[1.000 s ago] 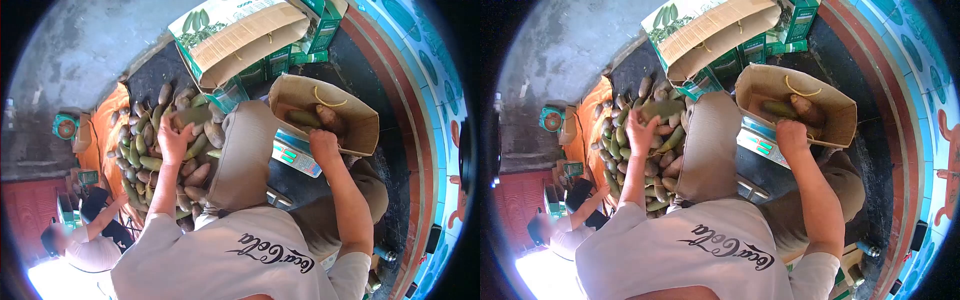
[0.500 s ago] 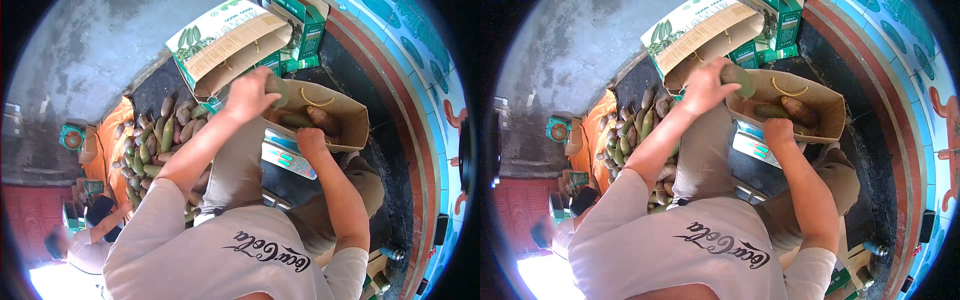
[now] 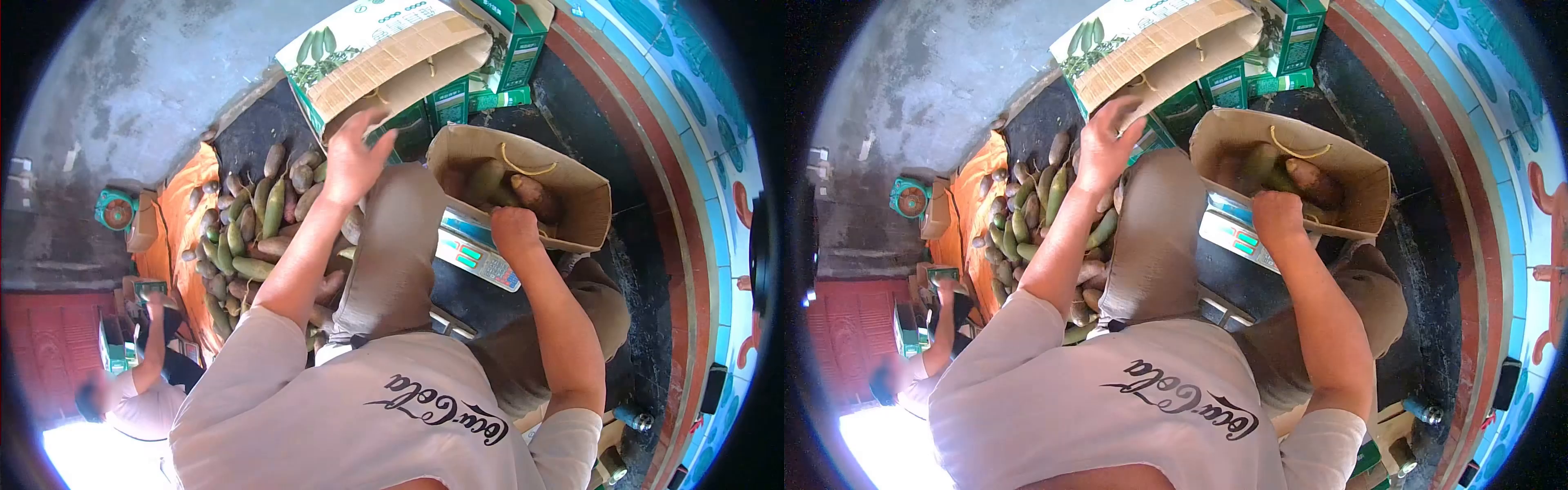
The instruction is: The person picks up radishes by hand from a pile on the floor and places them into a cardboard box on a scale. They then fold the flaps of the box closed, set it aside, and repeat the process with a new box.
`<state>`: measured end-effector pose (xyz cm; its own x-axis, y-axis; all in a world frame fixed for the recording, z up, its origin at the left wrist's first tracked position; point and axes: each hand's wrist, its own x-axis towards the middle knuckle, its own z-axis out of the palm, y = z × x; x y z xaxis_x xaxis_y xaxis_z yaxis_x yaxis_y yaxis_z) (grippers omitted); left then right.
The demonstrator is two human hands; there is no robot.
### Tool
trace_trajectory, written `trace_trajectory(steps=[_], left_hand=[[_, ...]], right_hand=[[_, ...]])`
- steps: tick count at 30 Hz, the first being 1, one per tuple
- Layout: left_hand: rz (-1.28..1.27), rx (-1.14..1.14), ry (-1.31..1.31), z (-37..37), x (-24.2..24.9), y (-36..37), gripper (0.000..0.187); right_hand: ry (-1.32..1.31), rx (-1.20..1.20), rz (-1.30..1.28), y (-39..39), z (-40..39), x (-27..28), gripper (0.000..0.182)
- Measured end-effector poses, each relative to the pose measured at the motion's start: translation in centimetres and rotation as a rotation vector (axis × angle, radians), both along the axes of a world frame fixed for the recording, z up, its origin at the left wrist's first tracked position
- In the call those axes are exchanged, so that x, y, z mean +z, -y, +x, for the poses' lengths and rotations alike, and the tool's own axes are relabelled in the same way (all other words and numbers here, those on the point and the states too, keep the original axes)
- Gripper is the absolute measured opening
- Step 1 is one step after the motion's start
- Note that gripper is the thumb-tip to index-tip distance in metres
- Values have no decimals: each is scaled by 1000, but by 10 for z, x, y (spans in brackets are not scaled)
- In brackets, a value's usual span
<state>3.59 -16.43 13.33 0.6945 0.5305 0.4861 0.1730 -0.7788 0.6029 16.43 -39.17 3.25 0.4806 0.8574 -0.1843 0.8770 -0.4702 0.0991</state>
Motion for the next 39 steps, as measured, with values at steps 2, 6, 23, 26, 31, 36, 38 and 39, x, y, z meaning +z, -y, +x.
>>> trace_trajectory(steps=[2,6,23,26,31,36,38,39], left_hand=[[-61,102,-94,-30,-33,-25,30],[-25,171,-294,-101,-122,-61,26],[-396,63,-1661,-302,-299,44,38],[-305,-87,-1781,-311,-290,50,54],[-100,-239,-1819,-313,-283,51,56],[-40,-300,-1816,-322,-295,41,42],[-15,-284,-1800,-326,-294,37,37],[15,-297,-1782,-329,-295,36,35]], right_hand=[[19,13,36,3,0,-6,11],[42,50,31,5,1,-8,10],[74,136,-18,8,9,-9,7],[90,151,-38,8,9,-8,6],[50,133,-37,7,11,-11,5],[38,113,-46,7,10,-6,6],[38,118,-34,7,9,-7,6],[38,118,-27,7,10,-7,6]])
